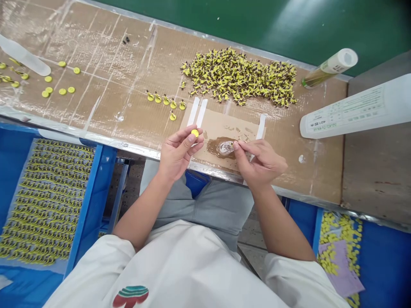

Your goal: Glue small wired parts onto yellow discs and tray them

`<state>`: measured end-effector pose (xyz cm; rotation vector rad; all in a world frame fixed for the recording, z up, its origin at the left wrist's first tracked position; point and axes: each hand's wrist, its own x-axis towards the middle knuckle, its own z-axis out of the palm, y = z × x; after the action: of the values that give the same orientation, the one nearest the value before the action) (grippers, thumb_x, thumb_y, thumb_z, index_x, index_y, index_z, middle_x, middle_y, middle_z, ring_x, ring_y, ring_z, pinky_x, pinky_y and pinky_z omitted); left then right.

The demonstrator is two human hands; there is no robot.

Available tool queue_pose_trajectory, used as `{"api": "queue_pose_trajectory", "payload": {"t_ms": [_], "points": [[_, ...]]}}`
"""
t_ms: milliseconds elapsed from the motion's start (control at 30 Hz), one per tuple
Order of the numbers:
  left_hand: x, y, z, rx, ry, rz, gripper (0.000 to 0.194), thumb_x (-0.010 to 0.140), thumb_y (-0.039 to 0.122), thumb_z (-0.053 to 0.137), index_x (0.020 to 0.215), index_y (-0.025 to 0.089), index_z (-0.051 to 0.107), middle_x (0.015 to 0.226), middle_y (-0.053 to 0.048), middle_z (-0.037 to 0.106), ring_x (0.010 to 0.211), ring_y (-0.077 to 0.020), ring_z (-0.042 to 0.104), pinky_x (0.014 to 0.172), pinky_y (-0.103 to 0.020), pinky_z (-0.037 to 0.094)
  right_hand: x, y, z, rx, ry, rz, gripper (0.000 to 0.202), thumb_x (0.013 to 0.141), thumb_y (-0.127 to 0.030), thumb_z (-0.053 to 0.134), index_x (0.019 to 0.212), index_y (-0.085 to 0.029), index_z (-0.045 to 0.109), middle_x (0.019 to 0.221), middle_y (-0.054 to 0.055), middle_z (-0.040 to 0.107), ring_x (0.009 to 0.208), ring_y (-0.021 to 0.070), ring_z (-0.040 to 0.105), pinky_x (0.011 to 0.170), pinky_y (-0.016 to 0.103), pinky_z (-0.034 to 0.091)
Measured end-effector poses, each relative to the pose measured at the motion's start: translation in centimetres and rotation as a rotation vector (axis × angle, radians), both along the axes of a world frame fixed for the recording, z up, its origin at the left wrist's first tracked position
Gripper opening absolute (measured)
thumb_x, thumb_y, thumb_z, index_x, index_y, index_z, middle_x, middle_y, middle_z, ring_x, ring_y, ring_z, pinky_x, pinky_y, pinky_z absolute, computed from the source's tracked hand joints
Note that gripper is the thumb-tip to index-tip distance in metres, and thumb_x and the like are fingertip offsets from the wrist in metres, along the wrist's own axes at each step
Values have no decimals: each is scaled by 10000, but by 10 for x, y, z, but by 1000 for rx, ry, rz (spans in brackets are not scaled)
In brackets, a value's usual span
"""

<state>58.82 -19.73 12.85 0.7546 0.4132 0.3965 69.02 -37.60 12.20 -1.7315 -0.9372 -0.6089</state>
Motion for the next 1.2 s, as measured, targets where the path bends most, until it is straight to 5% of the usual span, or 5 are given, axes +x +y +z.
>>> {"api": "queue_pose_trajectory", "payload": {"t_ms": [367, 933, 1200], "points": [[0, 0, 0, -17, 72, 18, 297, 739, 281, 874, 1016, 214, 791, 1052, -39, 784, 889, -124, 764, 915, -236, 595, 2, -10, -6, -90, 63, -125, 115, 889, -319, 734, 983, -257, 760, 829, 24, 725, 728, 188, 677, 723, 374, 576], [-1, 0, 2, -8, 31, -10, 287, 739, 312, 874, 1004, 239, 791, 1007, -16, 794, 840, -101, 758, 798, -179, 607, 4, -9, -3, -69, 82, -49, 109, 861, -275, 767, 969, -262, 768, 788, 17, 710, 707, 181, 669, 695, 362, 576], [-11, -20, 16, -73, 63, -65, 333, 720, 386, 883, 995, 227, 784, 958, -17, 796, 827, -140, 776, 756, -197, 627, -31, 5, 42, 284, 467, -99, 151, 843, -272, 822, 984, -259, 768, 924, 14, 754, 829, 202, 739, 790, 378, 652]]}}
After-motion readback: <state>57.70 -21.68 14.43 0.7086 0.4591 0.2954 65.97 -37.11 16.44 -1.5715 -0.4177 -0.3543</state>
